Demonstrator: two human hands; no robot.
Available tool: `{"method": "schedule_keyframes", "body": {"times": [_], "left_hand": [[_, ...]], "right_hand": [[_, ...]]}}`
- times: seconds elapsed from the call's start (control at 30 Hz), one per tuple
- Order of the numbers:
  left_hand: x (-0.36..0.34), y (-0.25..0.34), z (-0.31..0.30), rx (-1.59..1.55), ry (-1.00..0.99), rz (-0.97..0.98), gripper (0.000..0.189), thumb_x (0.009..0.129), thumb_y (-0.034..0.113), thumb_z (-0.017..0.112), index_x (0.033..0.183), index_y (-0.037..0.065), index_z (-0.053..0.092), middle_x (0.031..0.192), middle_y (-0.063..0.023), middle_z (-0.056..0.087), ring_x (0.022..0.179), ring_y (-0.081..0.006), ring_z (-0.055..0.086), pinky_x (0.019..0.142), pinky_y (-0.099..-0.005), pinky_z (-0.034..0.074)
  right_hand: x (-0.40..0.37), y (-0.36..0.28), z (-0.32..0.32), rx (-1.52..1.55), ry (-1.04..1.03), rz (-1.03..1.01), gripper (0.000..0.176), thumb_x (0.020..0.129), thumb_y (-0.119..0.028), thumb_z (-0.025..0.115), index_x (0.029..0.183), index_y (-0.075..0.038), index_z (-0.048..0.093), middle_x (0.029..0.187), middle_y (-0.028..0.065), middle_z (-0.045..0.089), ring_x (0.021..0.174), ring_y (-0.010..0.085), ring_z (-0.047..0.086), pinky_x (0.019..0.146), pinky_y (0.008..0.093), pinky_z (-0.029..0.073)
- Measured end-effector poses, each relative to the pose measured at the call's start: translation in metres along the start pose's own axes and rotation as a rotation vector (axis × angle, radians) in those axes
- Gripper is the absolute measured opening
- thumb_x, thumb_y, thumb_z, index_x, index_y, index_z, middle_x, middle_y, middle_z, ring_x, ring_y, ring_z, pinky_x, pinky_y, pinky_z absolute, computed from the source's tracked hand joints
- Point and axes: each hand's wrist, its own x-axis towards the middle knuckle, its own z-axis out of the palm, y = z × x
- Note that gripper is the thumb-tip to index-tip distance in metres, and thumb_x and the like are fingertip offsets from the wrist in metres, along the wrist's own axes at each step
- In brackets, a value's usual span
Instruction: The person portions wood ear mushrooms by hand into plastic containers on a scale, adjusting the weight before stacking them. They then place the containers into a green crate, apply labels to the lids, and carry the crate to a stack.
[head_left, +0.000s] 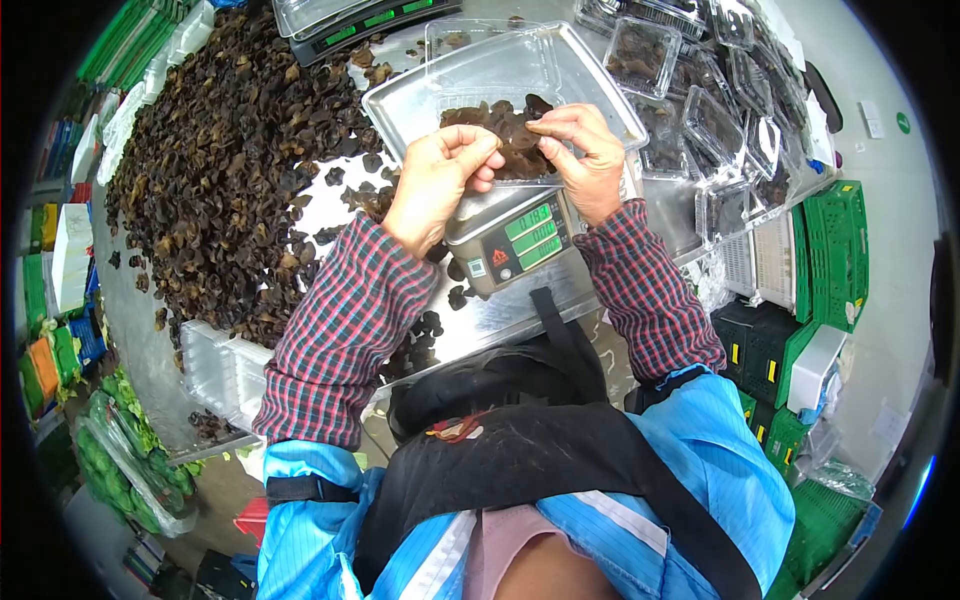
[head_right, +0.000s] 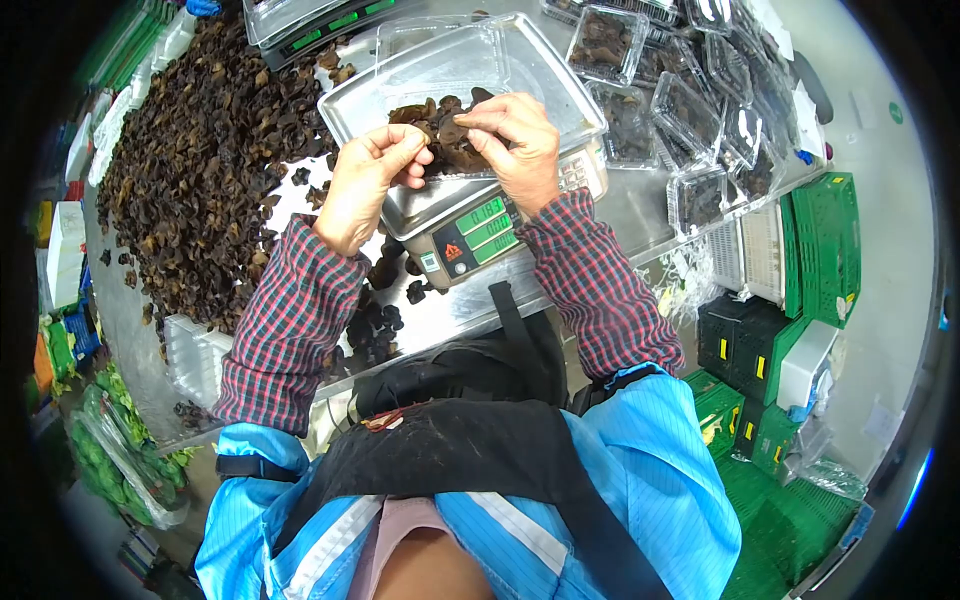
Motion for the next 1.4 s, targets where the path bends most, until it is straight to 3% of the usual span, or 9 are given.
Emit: {"method": "schedule_keyframes", "body": {"times": [0.27,0.7,1.4], "left_hand": [[-0.007,0.009,0.003,0.115,0.003,-0.041,0.022,0.091,0.018,0.064,0.102,-0.001,0.065,0.084,-0.0045,0.067,0.067,-0.0061,0.057,0.063,-0.0201,0.05],[-0.003,0.002,0.0,0.054,-0.013,-0.08,0.019,0.09,0.016,0.065,0.099,0.0,0.065,0.081,-0.0028,0.065,0.065,-0.0057,0.057,0.059,-0.0193,0.05],[-0.004,-0.013,-0.001,-0.111,0.055,-0.047,0.011,0.098,0.014,0.05,0.095,0.004,0.054,0.076,0.0023,0.048,0.06,-0.0056,0.046,0.055,-0.0205,0.039]], "right_hand": [[0.004,-0.004,0.001,-0.021,-0.055,-0.064,0.017,0.071,-0.003,0.071,0.087,-0.01,0.073,0.084,0.0037,0.067,0.086,0.0205,0.061,0.083,0.0346,0.044],[0.004,-0.006,-0.001,-0.07,-0.071,-0.12,0.019,0.068,-0.004,0.072,0.086,-0.01,0.073,0.083,0.0025,0.066,0.085,0.0201,0.06,0.084,0.0345,0.042],[0.0,-0.004,0.0,-0.127,-0.045,-0.09,0.016,0.071,-0.004,0.071,0.086,-0.011,0.073,0.085,0.0022,0.067,0.086,0.0194,0.059,0.083,0.0334,0.041]]}}
